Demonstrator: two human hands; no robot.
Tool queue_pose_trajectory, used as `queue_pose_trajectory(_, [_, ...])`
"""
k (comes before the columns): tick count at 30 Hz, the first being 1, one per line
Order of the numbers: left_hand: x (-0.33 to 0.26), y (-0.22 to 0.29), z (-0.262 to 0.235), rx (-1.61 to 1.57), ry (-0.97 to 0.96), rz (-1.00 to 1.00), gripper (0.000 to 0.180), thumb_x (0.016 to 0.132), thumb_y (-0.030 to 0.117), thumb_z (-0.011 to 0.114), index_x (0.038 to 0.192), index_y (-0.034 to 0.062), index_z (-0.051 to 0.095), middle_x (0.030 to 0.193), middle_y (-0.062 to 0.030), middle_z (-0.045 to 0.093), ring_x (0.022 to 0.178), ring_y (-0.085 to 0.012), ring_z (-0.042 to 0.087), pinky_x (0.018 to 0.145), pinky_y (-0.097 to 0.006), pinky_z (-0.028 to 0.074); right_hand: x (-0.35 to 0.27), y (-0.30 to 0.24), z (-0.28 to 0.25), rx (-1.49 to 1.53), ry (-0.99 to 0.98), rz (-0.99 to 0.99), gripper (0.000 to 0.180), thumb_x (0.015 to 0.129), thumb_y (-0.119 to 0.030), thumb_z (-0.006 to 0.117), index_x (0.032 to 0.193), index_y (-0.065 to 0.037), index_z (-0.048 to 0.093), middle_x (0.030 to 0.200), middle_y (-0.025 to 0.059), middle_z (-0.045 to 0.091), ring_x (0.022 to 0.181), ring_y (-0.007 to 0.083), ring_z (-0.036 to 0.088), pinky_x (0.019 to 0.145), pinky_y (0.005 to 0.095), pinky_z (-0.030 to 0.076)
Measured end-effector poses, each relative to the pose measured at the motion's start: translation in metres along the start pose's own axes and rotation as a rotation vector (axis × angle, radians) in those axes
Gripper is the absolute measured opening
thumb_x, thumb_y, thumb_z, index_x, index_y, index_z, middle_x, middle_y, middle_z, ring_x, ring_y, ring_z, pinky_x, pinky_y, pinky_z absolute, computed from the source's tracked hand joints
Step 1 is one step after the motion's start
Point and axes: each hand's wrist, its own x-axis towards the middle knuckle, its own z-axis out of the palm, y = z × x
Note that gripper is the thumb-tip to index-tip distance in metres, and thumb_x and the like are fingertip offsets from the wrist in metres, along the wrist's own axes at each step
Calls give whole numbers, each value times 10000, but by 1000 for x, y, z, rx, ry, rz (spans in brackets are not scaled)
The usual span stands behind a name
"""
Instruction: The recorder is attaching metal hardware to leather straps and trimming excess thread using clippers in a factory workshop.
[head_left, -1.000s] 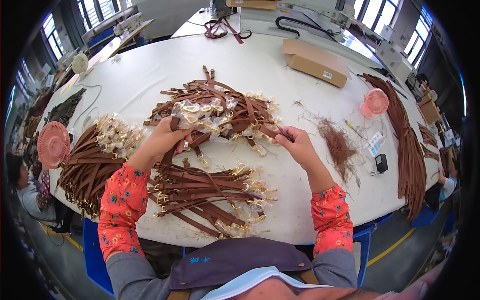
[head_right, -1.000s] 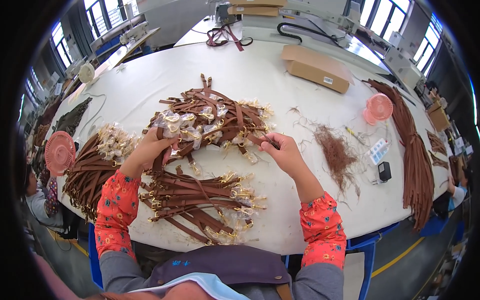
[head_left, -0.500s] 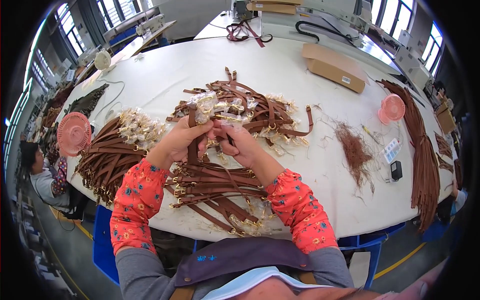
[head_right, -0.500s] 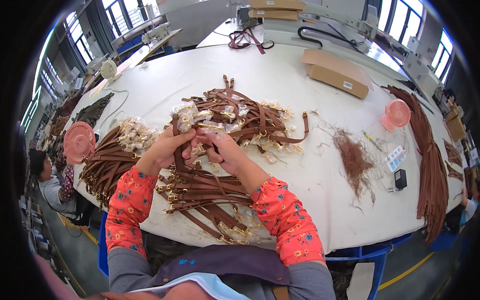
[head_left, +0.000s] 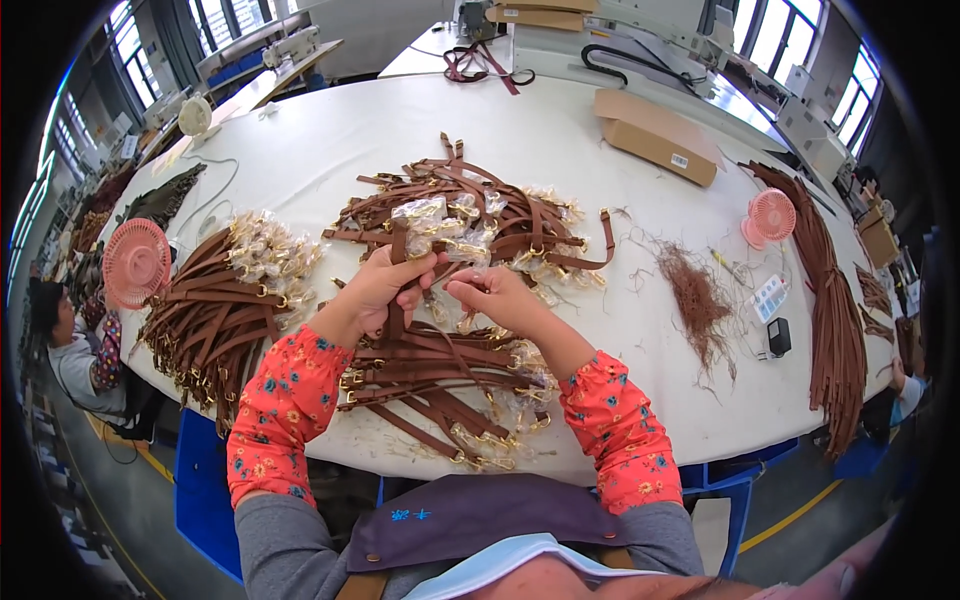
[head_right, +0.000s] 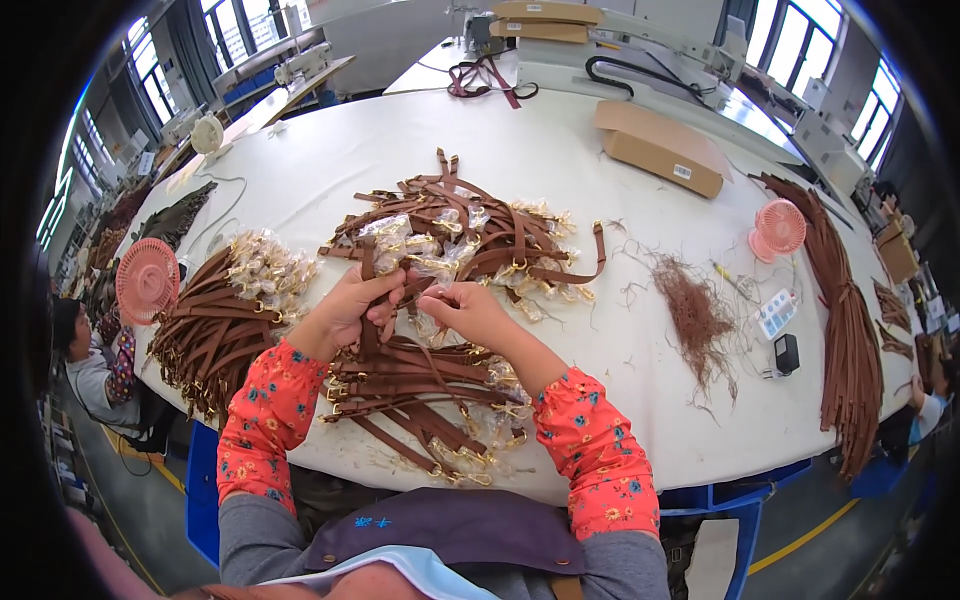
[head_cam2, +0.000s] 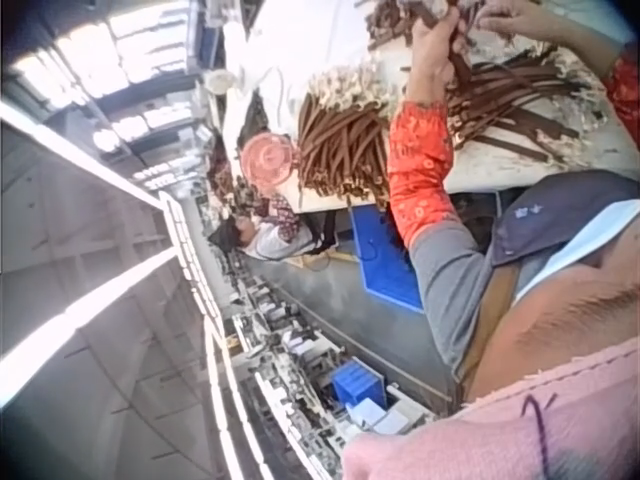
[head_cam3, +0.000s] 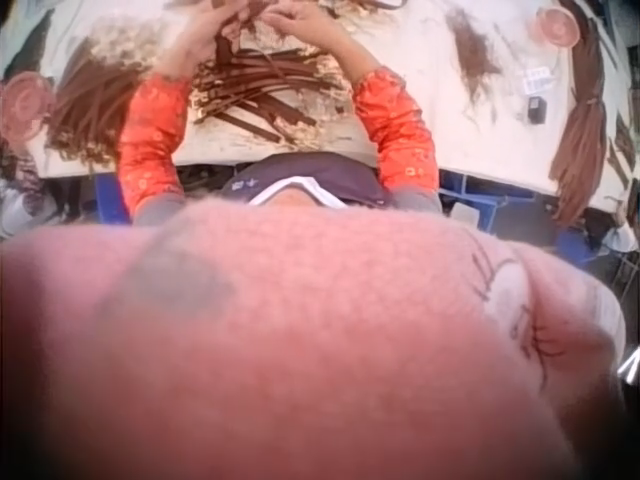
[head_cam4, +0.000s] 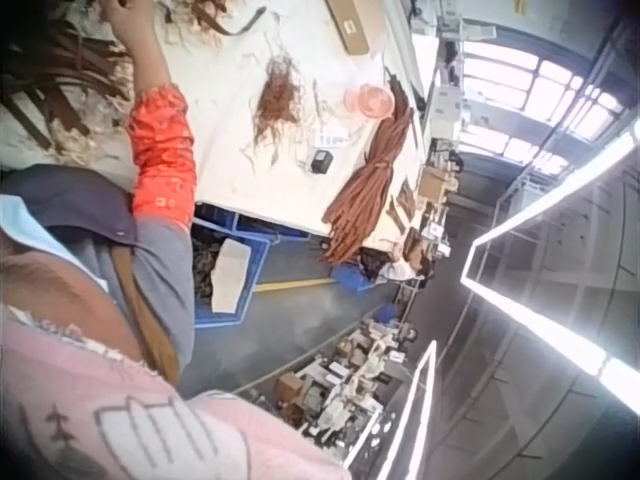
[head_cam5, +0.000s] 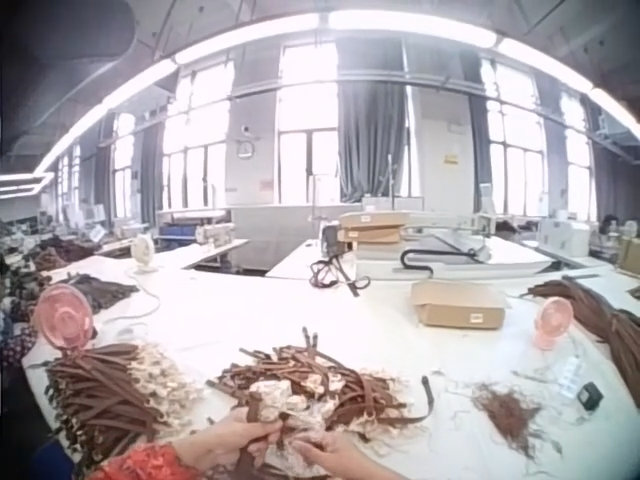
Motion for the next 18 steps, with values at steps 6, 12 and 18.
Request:
queue_pose_trajectory(6, [-16, 30, -18, 61, 284, 417, 136, 926, 158, 693, 960, 80, 587, 647, 46, 513, 444, -35, 379, 410, -200, 295, -29, -3, -13, 3, 1, 52, 328, 990, -314, 584, 1107, -20, 668, 756, -38, 569, 638, 53, 509, 573, 224, 420])
queue_pose_trajectory(12, [-26, 31, -7, 747, 214, 895, 209, 805, 4, 724, 1009, -21, 685, 796, -11, 672, 699, -47, 557, 596, -219, 442, -60, -19, -42, 665, 17, -170, 399, 1027, -425, 477, 1066, -51, 611, 679, -48, 409, 588, 39, 355, 503, 205, 323])
queue_pose_trajectory(18, [36, -44, 28, 752, 43, 587, 370, 795, -112, 616, 1152, -18, 610, 1098, -113, 669, 864, -163, 647, 765, -289, 522, -62, -8, -38, 853, 54, -249, 417, 1021, -448, 482, 1084, -53, 599, 663, -49, 402, 579, 46, 355, 497, 201, 331])
